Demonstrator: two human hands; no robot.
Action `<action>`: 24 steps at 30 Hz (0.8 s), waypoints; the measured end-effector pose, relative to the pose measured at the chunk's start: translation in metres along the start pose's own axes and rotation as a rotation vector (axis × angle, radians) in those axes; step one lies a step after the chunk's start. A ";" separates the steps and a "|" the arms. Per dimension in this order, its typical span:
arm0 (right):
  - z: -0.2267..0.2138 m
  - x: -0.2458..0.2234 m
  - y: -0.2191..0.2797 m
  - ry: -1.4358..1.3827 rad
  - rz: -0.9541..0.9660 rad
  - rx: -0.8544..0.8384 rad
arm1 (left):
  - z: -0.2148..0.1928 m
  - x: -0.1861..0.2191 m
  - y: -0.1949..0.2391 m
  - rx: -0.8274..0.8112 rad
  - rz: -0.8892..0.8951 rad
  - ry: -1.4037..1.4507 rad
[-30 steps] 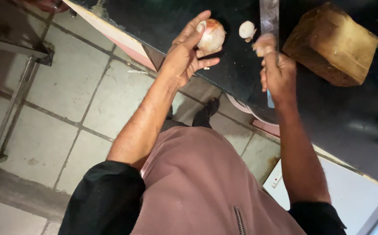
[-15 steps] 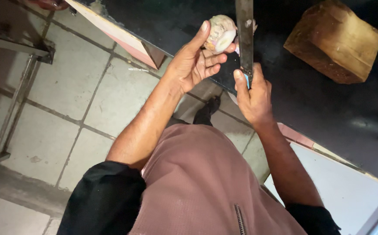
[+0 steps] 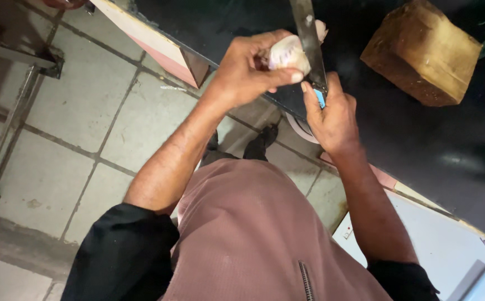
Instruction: The person peels the outer skin from two red onions using a knife, discards the peels into a bin, and then chops the onions into small pieces on a wooden cutting board.
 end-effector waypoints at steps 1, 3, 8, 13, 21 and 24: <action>-0.001 0.001 0.000 0.004 0.013 -0.012 | 0.003 0.014 0.003 -0.034 0.103 -0.124; -0.001 0.005 0.002 0.011 0.038 -0.036 | 0.001 0.040 0.009 0.063 0.298 -0.449; 0.000 0.013 0.013 -0.118 -0.020 -0.090 | 0.007 0.014 0.007 0.001 0.144 -0.244; -0.015 0.029 0.015 -0.583 0.066 0.033 | 0.006 0.000 0.002 -0.084 0.204 0.052; -0.022 0.002 -0.002 -0.470 -0.057 -0.093 | 0.018 -0.002 0.003 -0.133 0.188 0.015; -0.021 -0.013 0.000 -0.362 -0.279 -0.068 | 0.018 -0.012 0.006 -0.095 0.171 0.033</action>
Point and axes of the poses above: each hand's wrist, its own y-axis away from the middle knuckle, its own z-axis out of the palm, x = y × z, the point moved 9 cm from there along -y, towards the middle knuckle, and after that the axes turned 10 degrees about -x, right-handed, at the moved point
